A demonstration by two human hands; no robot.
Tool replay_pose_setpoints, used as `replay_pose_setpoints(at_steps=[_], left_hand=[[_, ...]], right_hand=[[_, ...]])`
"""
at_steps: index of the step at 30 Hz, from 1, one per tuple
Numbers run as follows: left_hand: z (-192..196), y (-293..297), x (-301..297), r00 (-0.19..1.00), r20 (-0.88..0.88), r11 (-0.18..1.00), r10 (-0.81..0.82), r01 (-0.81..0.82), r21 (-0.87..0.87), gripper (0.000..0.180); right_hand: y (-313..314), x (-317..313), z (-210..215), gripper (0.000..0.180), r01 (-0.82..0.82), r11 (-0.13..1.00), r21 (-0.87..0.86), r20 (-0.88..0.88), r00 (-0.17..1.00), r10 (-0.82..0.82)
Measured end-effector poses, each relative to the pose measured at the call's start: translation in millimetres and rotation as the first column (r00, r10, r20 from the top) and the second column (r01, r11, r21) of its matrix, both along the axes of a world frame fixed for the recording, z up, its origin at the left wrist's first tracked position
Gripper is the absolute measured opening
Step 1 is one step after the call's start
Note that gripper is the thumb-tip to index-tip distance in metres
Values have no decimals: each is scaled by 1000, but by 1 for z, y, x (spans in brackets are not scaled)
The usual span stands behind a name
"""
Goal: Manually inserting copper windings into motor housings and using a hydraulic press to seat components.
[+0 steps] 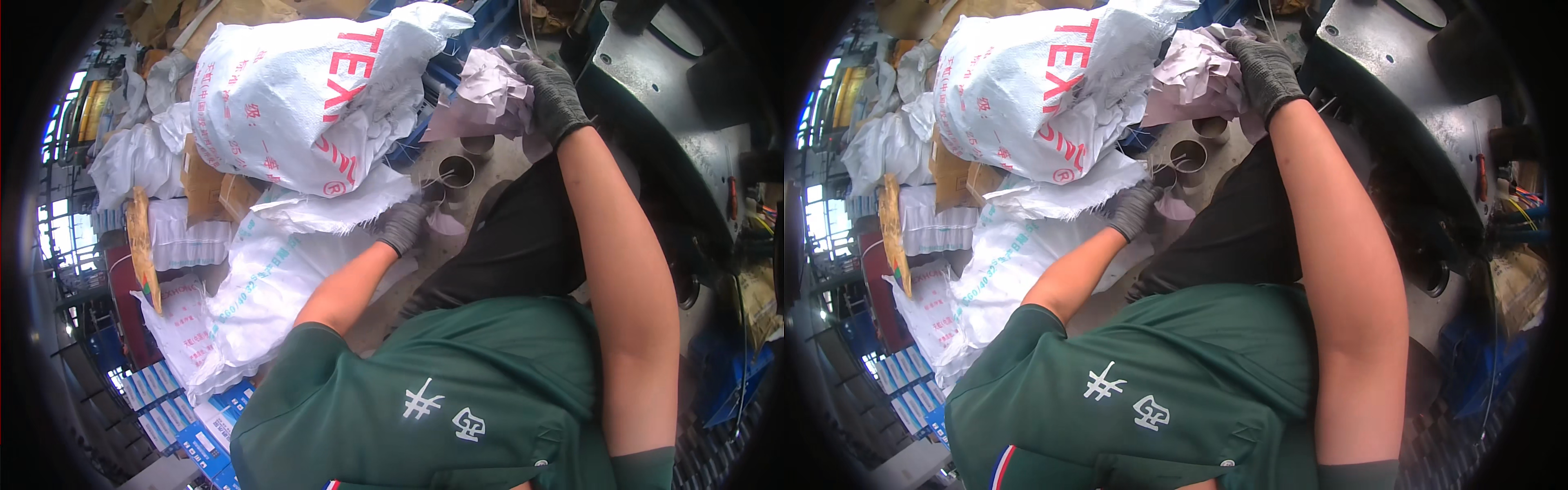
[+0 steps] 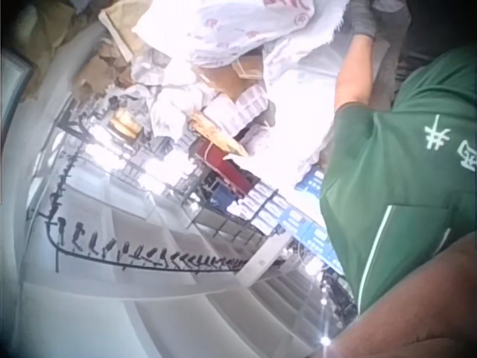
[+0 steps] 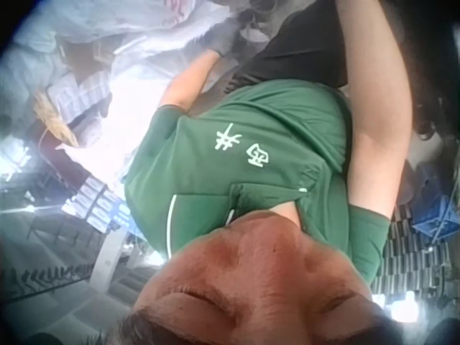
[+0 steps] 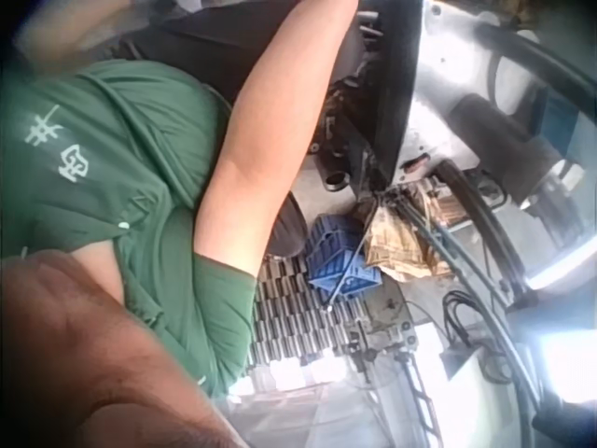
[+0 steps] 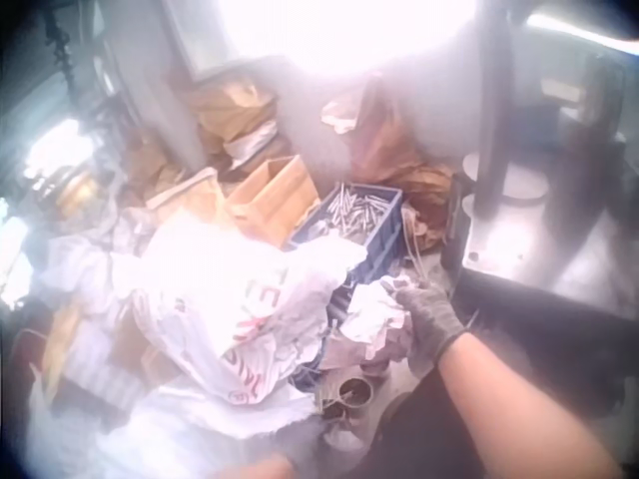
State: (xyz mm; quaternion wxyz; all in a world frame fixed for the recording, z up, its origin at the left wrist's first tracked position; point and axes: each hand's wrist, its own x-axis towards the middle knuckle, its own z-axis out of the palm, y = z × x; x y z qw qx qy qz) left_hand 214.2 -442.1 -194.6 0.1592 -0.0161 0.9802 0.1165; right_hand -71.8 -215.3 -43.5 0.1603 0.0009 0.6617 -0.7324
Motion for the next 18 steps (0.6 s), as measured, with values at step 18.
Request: replay_pose_setpoints(at_steps=[18], left_hand=[[148, 29, -153, 710, -570, 559, 414, 296, 774, 44]], right_hand=[[-12, 3, -23, 61, -767, 581, -273, 171, 556, 813]])
